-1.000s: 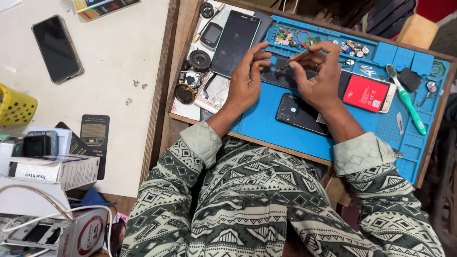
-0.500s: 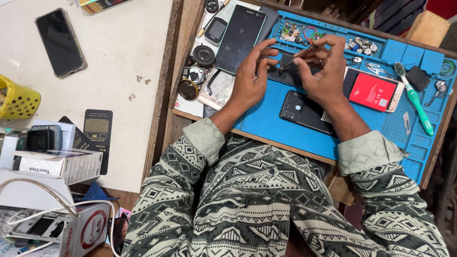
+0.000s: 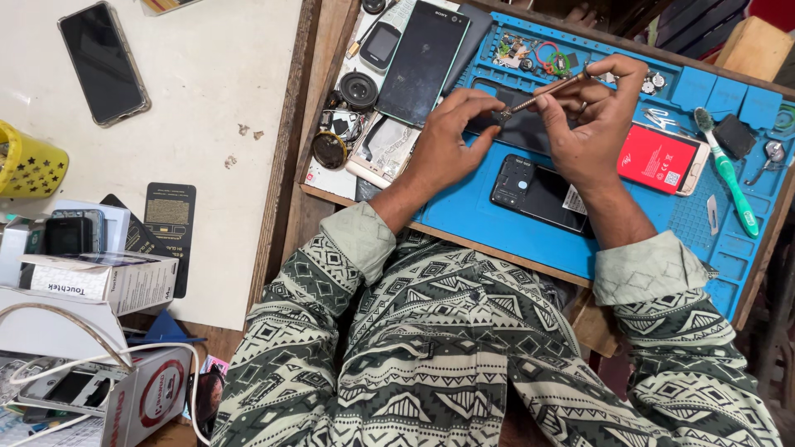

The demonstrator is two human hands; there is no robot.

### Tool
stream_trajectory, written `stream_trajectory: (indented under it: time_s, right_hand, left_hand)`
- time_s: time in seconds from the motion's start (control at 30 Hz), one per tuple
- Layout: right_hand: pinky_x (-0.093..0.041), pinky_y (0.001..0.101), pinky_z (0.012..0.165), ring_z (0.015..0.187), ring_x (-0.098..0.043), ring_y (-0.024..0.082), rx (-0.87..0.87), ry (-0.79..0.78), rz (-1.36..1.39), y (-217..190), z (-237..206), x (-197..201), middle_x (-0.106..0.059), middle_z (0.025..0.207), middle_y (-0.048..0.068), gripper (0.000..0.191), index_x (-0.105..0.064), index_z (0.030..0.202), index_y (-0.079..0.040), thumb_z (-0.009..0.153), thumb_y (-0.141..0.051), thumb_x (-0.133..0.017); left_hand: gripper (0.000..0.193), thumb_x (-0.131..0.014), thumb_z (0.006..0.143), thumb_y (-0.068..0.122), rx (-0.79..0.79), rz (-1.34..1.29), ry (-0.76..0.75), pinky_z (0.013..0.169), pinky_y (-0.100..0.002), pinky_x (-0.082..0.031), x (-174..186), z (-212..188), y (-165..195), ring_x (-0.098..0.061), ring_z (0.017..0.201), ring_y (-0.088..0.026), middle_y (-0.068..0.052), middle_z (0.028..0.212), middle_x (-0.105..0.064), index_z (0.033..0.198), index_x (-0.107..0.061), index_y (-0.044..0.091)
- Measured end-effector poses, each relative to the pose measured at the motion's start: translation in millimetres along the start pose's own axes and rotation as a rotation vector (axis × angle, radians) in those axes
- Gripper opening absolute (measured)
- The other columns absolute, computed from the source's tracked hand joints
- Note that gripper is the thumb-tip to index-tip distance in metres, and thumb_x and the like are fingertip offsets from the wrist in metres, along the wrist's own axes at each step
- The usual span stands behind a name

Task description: The person unscrews the back cover of a smartphone on a blue repair mat using a screwdriver, pries at the cover and internal components by hand, then presses a red adhesive sticker onto the phone's back cover and sets the phone down on the mat.

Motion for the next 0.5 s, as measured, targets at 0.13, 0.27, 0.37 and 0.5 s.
stream_trajectory:
  time_s: [0.13,0.27,0.37,0.5]
  right_hand:
    - [-0.066,0.0301,0.093,0.107,-0.077,0.025,-0.004,0.000,-0.017,-0.5,0.6,1.5,-0.071,0.111,0.023,0.048,-0.026,0.131,-0.009,0.120,0.009,-0.068]
    - [-0.065,0.0301,0.094,0.106,-0.077,0.025,-0.027,0.022,0.032,-0.5,0.7,2.3,-0.071,0.112,0.024,0.047,-0.025,0.132,-0.009,0.121,0.009,-0.068]
    - [-0.065,0.0301,0.094,0.105,-0.077,0.025,-0.026,0.022,0.028,-0.7,0.1,0.5,-0.071,0.112,0.024,0.048,-0.025,0.132,-0.009,0.121,0.009,-0.068]
    - [-0.066,0.0309,0.095,0.106,-0.077,0.025,-0.012,0.016,0.018,-0.8,0.4,0.1,-0.072,0.111,0.024,0.048,-0.025,0.132,-0.009,0.121,0.009,-0.067]
  left_hand:
    - [0.027,-0.081,0.087,0.009,0.046,-0.005,-0.009,0.087,-0.033,-0.059,-1.9,3.1,-1.2,-0.071,0.104,-0.023,-0.008,0.113,-0.069,0.112,-0.073,0.005]
    - [0.018,-0.081,0.089,0.009,0.031,-0.009,-0.002,0.087,-0.033,-0.060,-2.9,6.5,-4.6,-0.072,0.102,-0.022,-0.008,0.108,-0.071,0.105,-0.074,0.004]
    - [0.015,-0.080,0.089,0.009,0.029,-0.022,-0.006,0.086,-0.033,-0.060,-2.9,4.3,-6.9,-0.072,0.101,-0.021,-0.008,0.106,-0.071,0.102,-0.075,0.004]
    - [0.012,-0.078,0.091,0.008,0.022,-0.023,-0.001,0.085,-0.032,-0.061,-4.1,4.7,-7.9,-0.073,0.099,-0.020,-0.008,0.106,-0.072,0.102,-0.075,0.004]
Point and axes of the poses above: each hand's wrist, its own z-axis towards the middle knuckle, its own x-axis out of the back of the hand, y = z × x, the point moved 2 cm from there along z, towards the middle knuckle
